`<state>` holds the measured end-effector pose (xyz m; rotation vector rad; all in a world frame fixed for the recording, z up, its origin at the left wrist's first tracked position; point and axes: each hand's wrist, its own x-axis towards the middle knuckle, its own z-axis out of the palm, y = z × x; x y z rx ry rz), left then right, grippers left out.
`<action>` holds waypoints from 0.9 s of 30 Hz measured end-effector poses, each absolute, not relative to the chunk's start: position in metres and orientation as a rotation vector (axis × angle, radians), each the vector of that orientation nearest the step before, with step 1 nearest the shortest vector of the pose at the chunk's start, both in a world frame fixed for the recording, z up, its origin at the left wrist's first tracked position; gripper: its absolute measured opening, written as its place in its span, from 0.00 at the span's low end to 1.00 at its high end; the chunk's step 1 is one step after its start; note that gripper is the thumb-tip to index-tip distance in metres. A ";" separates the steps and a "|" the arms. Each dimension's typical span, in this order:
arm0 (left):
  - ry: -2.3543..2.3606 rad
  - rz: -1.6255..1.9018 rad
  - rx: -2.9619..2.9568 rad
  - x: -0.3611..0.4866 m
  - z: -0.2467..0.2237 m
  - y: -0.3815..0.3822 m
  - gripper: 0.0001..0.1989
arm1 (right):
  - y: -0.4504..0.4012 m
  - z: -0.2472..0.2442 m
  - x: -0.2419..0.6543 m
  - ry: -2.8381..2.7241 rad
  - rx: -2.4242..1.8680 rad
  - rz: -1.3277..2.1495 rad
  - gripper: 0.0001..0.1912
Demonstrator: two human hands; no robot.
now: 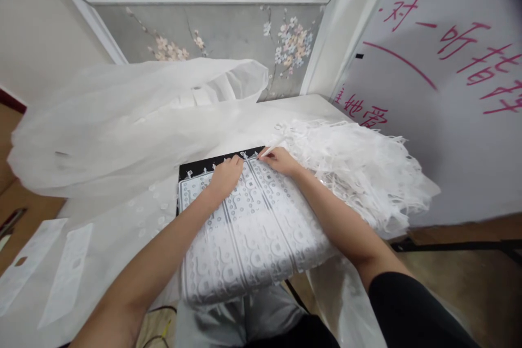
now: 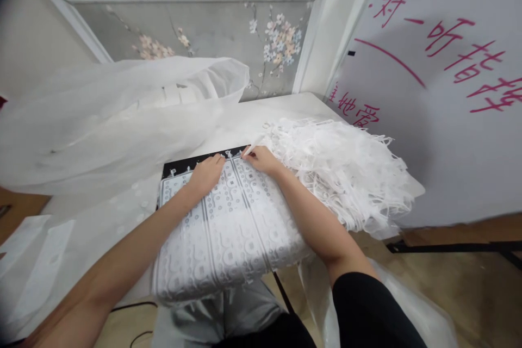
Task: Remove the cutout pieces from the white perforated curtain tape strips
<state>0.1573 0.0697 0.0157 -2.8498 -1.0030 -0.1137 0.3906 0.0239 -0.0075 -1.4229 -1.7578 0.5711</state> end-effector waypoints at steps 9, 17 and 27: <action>-1.096 -0.498 -3.094 0.150 0.007 0.093 0.12 | 0.015 0.007 0.377 -1.999 -1.524 0.324 0.10; -1.279 -0.928 -3.266 0.140 -0.003 0.111 0.11 | 0.009 0.013 0.364 -2.298 -1.788 -0.116 0.13; -1.072 -0.713 -3.226 0.141 -0.006 0.114 0.10 | 0.016 0.001 0.354 -2.126 -2.052 -0.201 0.18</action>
